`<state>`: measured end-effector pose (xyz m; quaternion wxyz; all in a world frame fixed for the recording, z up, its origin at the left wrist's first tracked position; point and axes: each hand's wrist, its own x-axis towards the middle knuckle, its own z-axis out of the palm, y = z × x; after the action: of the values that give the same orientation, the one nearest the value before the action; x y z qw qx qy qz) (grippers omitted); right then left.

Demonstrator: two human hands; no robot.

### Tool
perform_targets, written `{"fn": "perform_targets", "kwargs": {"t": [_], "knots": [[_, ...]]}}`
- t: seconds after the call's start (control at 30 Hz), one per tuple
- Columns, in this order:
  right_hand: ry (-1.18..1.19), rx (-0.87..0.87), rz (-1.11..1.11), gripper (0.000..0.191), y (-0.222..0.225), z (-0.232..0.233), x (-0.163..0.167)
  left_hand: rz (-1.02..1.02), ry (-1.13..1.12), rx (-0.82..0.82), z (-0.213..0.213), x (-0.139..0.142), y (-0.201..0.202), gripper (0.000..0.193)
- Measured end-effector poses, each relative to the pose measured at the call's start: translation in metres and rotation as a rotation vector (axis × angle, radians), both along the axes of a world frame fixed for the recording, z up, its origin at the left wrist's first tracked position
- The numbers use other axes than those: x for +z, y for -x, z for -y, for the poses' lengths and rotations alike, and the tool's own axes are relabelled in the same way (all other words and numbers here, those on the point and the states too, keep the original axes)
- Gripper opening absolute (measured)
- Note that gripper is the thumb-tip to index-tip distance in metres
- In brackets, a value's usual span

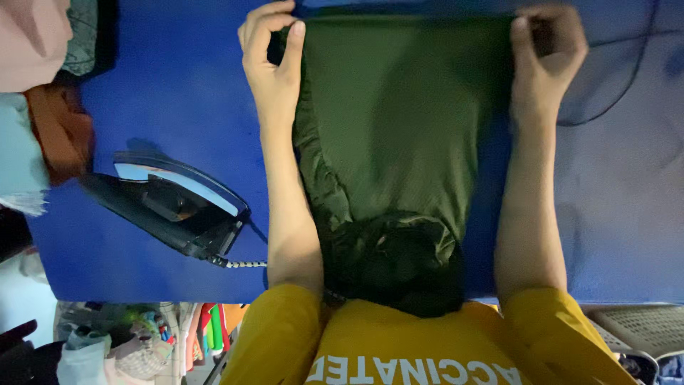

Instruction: The person irons a green tote bag on a blue ironing board, repeatedly smoothing the fabric with an electric iron. They adjust the bag's position and fold it several times while continuing to iron different sections.

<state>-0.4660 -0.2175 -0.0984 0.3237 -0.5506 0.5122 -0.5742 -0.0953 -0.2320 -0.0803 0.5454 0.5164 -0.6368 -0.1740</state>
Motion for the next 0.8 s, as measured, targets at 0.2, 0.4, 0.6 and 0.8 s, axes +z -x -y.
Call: {"fn": "perform_targets", "kwargs": {"t": [0.2, 0.4, 0.6, 0.8], "knots": [[0.386, -0.14, -0.739, 0.021, -0.003, 0.005, 0.001, 0.232, 0.011, 0.171, 0.014, -0.012, 0.014, 0.015], [0.322, 0.039, -0.55, 0.023, -0.017, 0.001, 0.044, 0.106, 0.036, 0.068, 0.011, 0.005, 0.014, 0.019], [0.053, 0.056, -0.738, 0.039, -0.076, -0.052, 0.091, 0.275, 0.039, 0.126, -0.017, 0.045, 0.036, 0.013], [-0.222, 0.204, -1.048, 0.061, -0.086, -0.044, 0.062, 0.663, -0.173, 0.006, -0.015, 0.028, 0.073, 0.039]]}}
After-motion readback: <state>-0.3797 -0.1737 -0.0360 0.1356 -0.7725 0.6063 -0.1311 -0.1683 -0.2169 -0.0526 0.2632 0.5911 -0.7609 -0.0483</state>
